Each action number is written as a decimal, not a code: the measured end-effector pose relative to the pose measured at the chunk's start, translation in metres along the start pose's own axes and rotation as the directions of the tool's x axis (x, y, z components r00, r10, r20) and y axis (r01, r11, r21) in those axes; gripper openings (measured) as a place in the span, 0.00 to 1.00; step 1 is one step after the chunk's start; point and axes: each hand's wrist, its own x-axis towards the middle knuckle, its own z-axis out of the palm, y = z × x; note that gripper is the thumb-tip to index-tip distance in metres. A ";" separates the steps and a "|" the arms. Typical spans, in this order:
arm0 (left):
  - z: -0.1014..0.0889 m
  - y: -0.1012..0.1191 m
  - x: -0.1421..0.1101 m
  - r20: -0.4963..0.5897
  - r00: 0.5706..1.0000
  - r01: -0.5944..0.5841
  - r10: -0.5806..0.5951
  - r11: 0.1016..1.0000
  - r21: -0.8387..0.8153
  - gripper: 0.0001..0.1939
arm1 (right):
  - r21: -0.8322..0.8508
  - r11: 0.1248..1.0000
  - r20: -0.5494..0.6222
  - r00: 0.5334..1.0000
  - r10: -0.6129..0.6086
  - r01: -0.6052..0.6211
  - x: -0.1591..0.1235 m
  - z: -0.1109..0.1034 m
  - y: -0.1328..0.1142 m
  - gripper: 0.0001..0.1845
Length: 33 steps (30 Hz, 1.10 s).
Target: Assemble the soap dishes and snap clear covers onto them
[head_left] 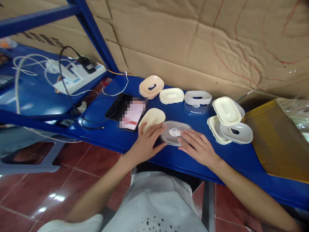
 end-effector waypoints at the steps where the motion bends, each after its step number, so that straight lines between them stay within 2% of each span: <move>1: 0.000 0.000 0.000 0.000 1.000 0.000 0.000 1.000 0.002 0.30 | 0.024 1.000 -0.011 1.000 0.014 -0.013 0.002 -0.001 0.001 0.20; 4: 0.001 0.000 0.000 0.002 1.000 0.007 -0.007 1.000 0.011 0.31 | 0.090 0.995 -0.034 0.999 0.041 -0.038 0.007 -0.003 0.006 0.16; 7: 0.000 0.001 0.000 0.015 1.000 0.014 -0.015 1.000 0.017 0.31 | 0.139 0.987 -0.001 0.996 0.086 -0.085 0.010 -0.005 0.010 0.15; 12: -0.002 0.004 0.004 0.052 0.999 -0.015 0.016 1.000 -0.012 0.32 | 0.111 0.985 -0.002 0.991 0.136 -0.135 0.010 -0.009 0.009 0.13; 16: -0.001 0.005 0.024 0.097 0.994 -0.052 0.057 0.997 -0.050 0.29 | -0.005 0.969 0.007 0.969 0.247 -0.247 0.008 -0.014 0.017 0.13; 20: -0.005 0.002 0.047 0.151 0.982 -0.116 0.116 0.993 -0.004 0.36 | -0.094 0.920 0.030 0.923 0.383 -0.379 0.002 -0.021 0.032 0.16; 23: -0.011 -0.001 0.061 0.179 0.972 -0.158 0.152 0.987 0.025 0.37 | -0.116 0.911 0.054 0.914 0.403 -0.395 -0.001 -0.025 0.039 0.22; 25: -0.017 -0.003 0.069 0.179 0.972 -0.163 0.153 0.986 0.044 0.33 | -0.121 0.913 0.070 0.914 0.399 -0.390 -0.002 -0.026 0.039 0.23; 29: -0.034 -0.016 0.095 0.131 0.985 -0.126 0.111 0.985 0.114 0.21 | -0.044 0.911 0.094 0.906 0.412 -0.410 -0.004 -0.021 0.037 0.26; 31: -0.043 -0.028 0.112 0.082 0.995 -0.066 0.052 0.981 0.183 0.20 | 0.016 0.909 0.112 0.904 0.412 -0.416 -0.006 -0.017 0.037 0.28; 33: -0.050 -0.043 0.128 0.016 0.999 0.043 -0.050 0.956 0.292 0.22 | 0.053 0.906 0.133 0.902 0.410 -0.419 -0.008 -0.013 0.039 0.30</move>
